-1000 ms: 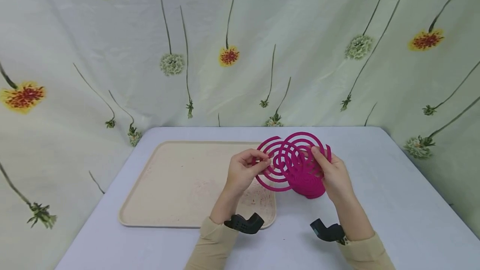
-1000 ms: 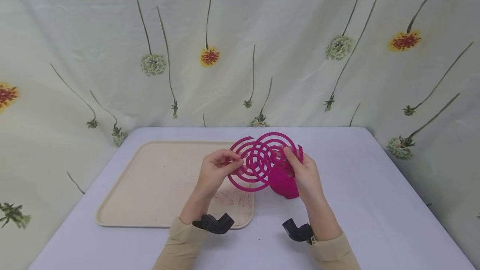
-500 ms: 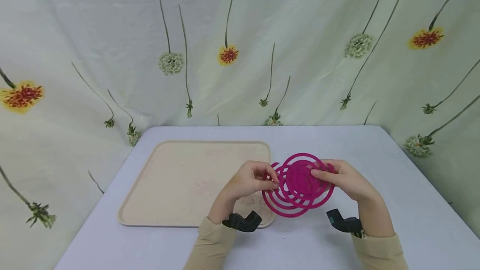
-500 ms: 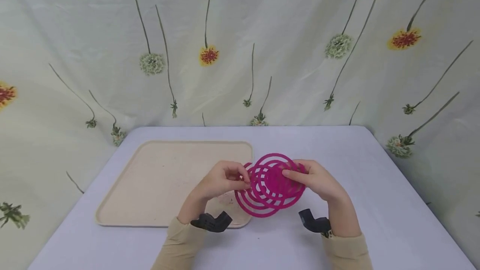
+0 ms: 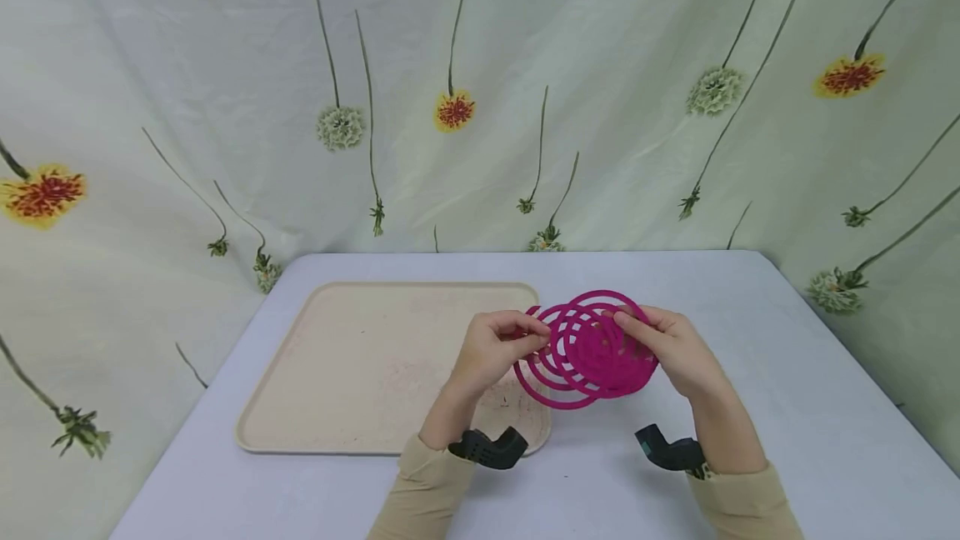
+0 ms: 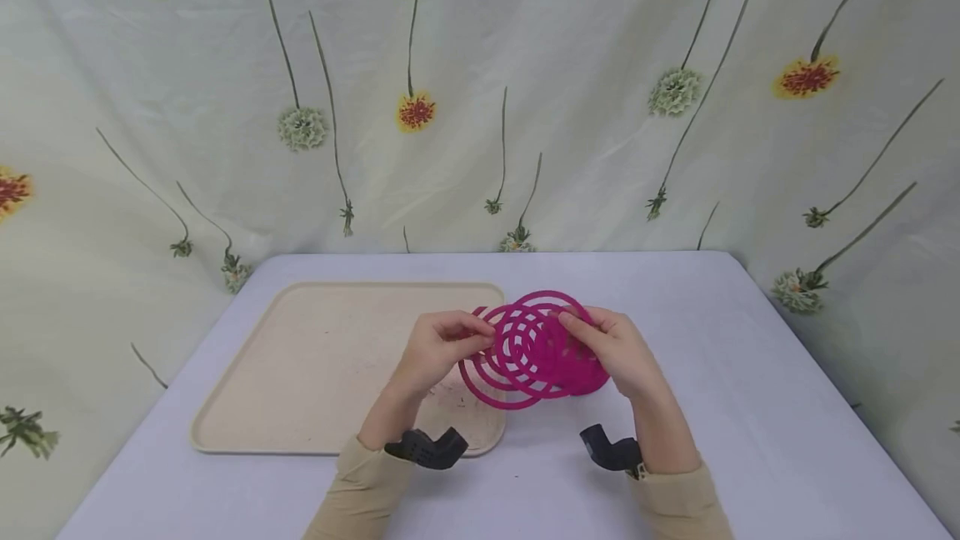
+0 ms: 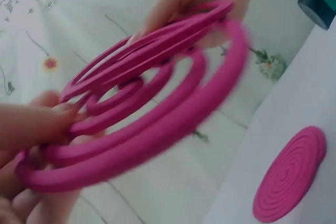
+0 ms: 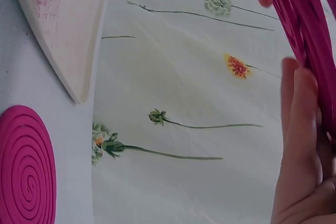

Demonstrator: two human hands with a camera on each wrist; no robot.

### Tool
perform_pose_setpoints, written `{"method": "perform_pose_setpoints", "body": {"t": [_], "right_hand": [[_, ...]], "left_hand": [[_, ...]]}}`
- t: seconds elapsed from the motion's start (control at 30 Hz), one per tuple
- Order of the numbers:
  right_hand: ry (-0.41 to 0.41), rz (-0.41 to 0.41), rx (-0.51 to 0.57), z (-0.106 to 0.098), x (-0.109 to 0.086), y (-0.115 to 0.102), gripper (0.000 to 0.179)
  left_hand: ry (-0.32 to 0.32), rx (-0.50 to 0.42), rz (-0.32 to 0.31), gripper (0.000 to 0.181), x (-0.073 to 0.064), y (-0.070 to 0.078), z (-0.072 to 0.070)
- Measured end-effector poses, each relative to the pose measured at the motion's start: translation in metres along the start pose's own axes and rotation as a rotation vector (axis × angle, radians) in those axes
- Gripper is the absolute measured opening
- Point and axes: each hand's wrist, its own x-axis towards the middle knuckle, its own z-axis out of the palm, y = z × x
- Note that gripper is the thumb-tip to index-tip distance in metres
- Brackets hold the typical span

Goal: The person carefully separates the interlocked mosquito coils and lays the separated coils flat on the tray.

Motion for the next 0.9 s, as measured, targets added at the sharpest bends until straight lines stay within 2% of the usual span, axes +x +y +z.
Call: {"method": "perform_pose_setpoints", "body": {"t": [0.1, 0.17, 0.23, 0.3, 0.4, 0.47, 0.53, 0.67, 0.8, 0.9], "right_hand": [[0.190, 0.045, 0.136, 0.011, 0.002, -0.002, 0.025], [0.279, 0.049, 0.264, 0.016, 0.003, -0.003, 0.019], [0.328, 0.049, 0.383, 0.019, 0.004, -0.003, 0.013], [0.327, 0.058, 0.438, 0.020, 0.004, -0.003, 0.011], [0.248, 0.086, 0.338, 0.018, 0.003, -0.002, 0.014], [0.159, 0.095, 0.211, 0.015, 0.003, -0.002, 0.021], [0.058, 0.079, 0.064, 0.010, 0.002, 0.000, 0.027], [-0.111, 0.028, -0.109, -0.003, -0.001, 0.002, 0.035], [-0.253, -0.013, -0.122, -0.010, -0.003, 0.002, 0.028], [-0.293, -0.027, -0.113, -0.011, -0.002, 0.002, 0.025]], "left_hand": [[0.120, -0.080, -0.005, 0.013, 0.002, 0.000, 0.004], [0.145, -0.132, -0.013, 0.015, 0.002, 0.000, 0.004], [0.116, -0.168, -0.025, 0.016, 0.002, 0.000, 0.001], [0.036, -0.174, -0.030, 0.016, 0.002, 0.000, -0.006], [-0.110, -0.108, -0.006, 0.017, 0.000, 0.000, -0.017], [-0.197, -0.068, 0.017, 0.017, -0.001, 0.002, -0.023], [-0.257, -0.014, 0.034, 0.016, -0.002, 0.002, -0.028], [-0.319, 0.053, 0.037, 0.013, -0.003, 0.003, -0.031], [-0.360, 0.069, 0.031, 0.013, -0.004, 0.003, -0.031], [-0.364, 0.053, 0.036, 0.014, -0.004, 0.003, -0.031]]}}
